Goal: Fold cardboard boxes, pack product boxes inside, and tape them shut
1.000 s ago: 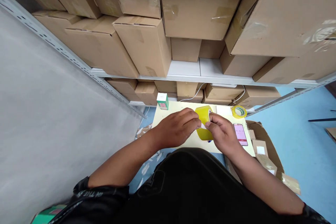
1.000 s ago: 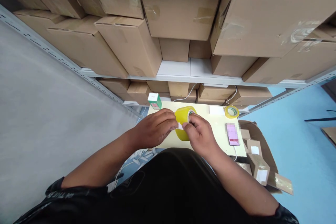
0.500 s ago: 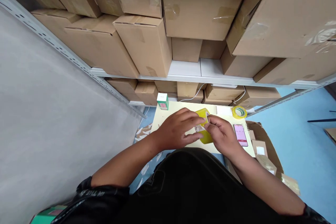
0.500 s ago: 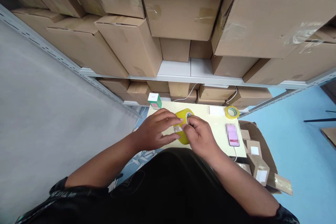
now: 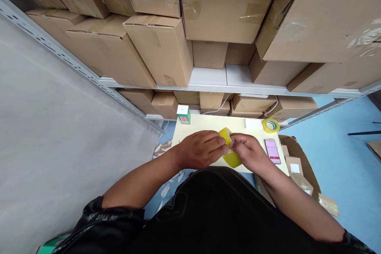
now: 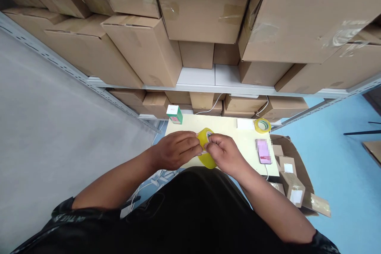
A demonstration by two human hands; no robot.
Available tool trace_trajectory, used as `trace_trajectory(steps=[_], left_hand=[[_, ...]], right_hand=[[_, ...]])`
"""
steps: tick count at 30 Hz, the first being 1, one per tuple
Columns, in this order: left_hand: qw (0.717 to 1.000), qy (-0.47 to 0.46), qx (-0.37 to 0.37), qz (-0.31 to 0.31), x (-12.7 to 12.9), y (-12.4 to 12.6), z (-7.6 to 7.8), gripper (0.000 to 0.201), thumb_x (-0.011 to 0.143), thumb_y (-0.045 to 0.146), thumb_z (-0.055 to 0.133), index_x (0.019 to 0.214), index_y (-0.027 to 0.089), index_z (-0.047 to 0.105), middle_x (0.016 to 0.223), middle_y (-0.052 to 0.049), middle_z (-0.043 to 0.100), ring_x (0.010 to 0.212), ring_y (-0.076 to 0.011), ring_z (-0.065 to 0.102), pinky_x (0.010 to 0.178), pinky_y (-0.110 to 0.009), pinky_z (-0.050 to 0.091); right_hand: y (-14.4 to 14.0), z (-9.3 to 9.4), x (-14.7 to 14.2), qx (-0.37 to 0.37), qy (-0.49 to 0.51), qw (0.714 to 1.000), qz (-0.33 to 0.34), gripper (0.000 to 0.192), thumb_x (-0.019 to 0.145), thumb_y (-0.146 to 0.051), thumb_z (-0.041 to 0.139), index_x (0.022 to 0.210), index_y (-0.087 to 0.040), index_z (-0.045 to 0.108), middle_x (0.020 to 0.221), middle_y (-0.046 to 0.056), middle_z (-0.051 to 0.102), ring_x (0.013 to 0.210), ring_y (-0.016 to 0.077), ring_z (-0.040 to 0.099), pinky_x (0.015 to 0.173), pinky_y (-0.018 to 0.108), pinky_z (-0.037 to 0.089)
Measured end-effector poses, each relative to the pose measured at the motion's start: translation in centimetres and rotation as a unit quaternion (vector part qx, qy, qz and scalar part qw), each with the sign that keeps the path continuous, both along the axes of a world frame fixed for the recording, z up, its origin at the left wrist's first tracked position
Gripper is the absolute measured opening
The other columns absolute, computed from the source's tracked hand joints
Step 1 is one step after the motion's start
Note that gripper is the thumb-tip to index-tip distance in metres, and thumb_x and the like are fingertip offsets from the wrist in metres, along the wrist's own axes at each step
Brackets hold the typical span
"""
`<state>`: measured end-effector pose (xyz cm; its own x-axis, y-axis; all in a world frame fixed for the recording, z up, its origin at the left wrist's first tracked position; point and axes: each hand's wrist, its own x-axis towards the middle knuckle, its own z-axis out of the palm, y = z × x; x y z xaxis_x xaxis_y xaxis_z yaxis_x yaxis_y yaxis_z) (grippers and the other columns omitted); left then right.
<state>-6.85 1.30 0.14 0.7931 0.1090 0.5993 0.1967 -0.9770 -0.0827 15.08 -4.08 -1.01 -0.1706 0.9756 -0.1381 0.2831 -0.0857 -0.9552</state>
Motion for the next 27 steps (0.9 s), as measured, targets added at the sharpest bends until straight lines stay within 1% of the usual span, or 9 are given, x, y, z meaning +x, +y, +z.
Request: trace_trajectory(steps=[5, 10, 12, 15, 20, 24, 27], left_hand=[[0.999, 0.0, -0.044, -0.002, 0.2, 0.0, -0.5, 0.014, 0.104, 0.016, 0.055, 0.099, 0.016, 0.068, 0.096, -0.008, 0.072, 0.095, -0.0214, 0.071, 0.094, -0.039, 0.063], [0.998, -0.001, -0.06, -0.013, 0.1, 0.0, -0.8, 0.014, 0.104, 0.017, 0.056, 0.1, 0.016, 0.07, 0.102, -0.009, 0.075, 0.101, -0.0216, 0.073, 0.099, -0.039, 0.063], [0.997, -0.004, -0.071, -0.009, 0.0, 0.0, -1.1, 0.015, 0.104, 0.017, 0.055, 0.101, 0.017, 0.07, 0.104, -0.009, 0.075, 0.104, -0.0217, 0.073, 0.101, -0.039, 0.063], [0.996, -0.011, -0.092, 0.003, -0.1, -0.1, -2.0, 0.014, 0.104, 0.015, 0.055, 0.105, 0.016, 0.07, 0.107, -0.009, 0.076, 0.111, -0.0227, 0.072, 0.107, -0.041, 0.061], [0.993, -0.042, -0.105, 0.038, -0.2, -0.2, -3.5, 0.015, 0.103, 0.016, 0.056, 0.112, 0.015, 0.067, 0.114, -0.012, 0.075, 0.121, -0.0253, 0.071, 0.115, -0.045, 0.057], [0.989, -0.046, -0.134, 0.045, -0.2, 0.0, -4.0, 0.015, 0.103, 0.014, 0.054, 0.112, 0.015, 0.066, 0.123, -0.014, 0.073, 0.139, -0.029, 0.061, 0.117, -0.046, 0.055], [0.986, -0.039, -0.158, 0.038, -0.3, 0.1, -4.2, 0.016, 0.104, 0.012, 0.051, 0.112, 0.014, 0.065, 0.128, -0.015, 0.071, 0.146, -0.0298, 0.054, 0.117, -0.044, 0.055]], right_hand=[[0.5, -0.4, 0.1, -0.024, 0.001, 1.0, -0.013, 0.029, 0.085, -0.039, 0.059, 0.063, -0.022, 0.05, 0.065, -0.003, 0.042, 0.063, 0.0132, 0.041, 0.055, 0.026, 0.032], [1.0, -1.0, 0.0, -0.082, 0.077, 0.994, -0.013, 0.029, 0.079, -0.04, 0.062, 0.061, -0.022, 0.048, 0.062, -0.005, 0.04, 0.06, 0.0119, 0.038, 0.055, 0.027, 0.031], [1.2, -1.4, -0.1, -0.093, 0.099, 0.991, -0.016, 0.03, 0.078, -0.039, 0.064, 0.06, -0.022, 0.048, 0.062, -0.005, 0.04, 0.059, 0.0113, 0.037, 0.054, 0.027, 0.031], [1.6, -2.0, -0.2, -0.087, 0.105, 0.99, -0.034, 0.03, 0.078, -0.039, 0.066, 0.061, -0.022, 0.049, 0.061, -0.005, 0.042, 0.058, 0.0115, 0.038, 0.054, 0.027, 0.031], [2.1, -2.9, -0.4, -0.055, 0.097, 0.99, -0.089, 0.03, 0.08, -0.042, 0.067, 0.061, -0.022, 0.054, 0.059, -0.003, 0.05, 0.057, 0.0131, 0.043, 0.053, 0.027, 0.034], [2.5, -3.8, -0.5, -0.028, 0.114, 0.986, -0.12, 0.03, 0.08, -0.041, 0.07, 0.062, -0.021, 0.056, 0.062, -0.003, 0.052, 0.059, 0.0132, 0.045, 0.055, 0.027, 0.038], [2.8, -4.0, -0.6, -0.036, 0.13, 0.983, -0.127, 0.029, 0.079, -0.04, 0.071, 0.062, -0.021, 0.057, 0.06, -0.004, 0.051, 0.057, 0.0128, 0.045, 0.053, 0.026, 0.038]])
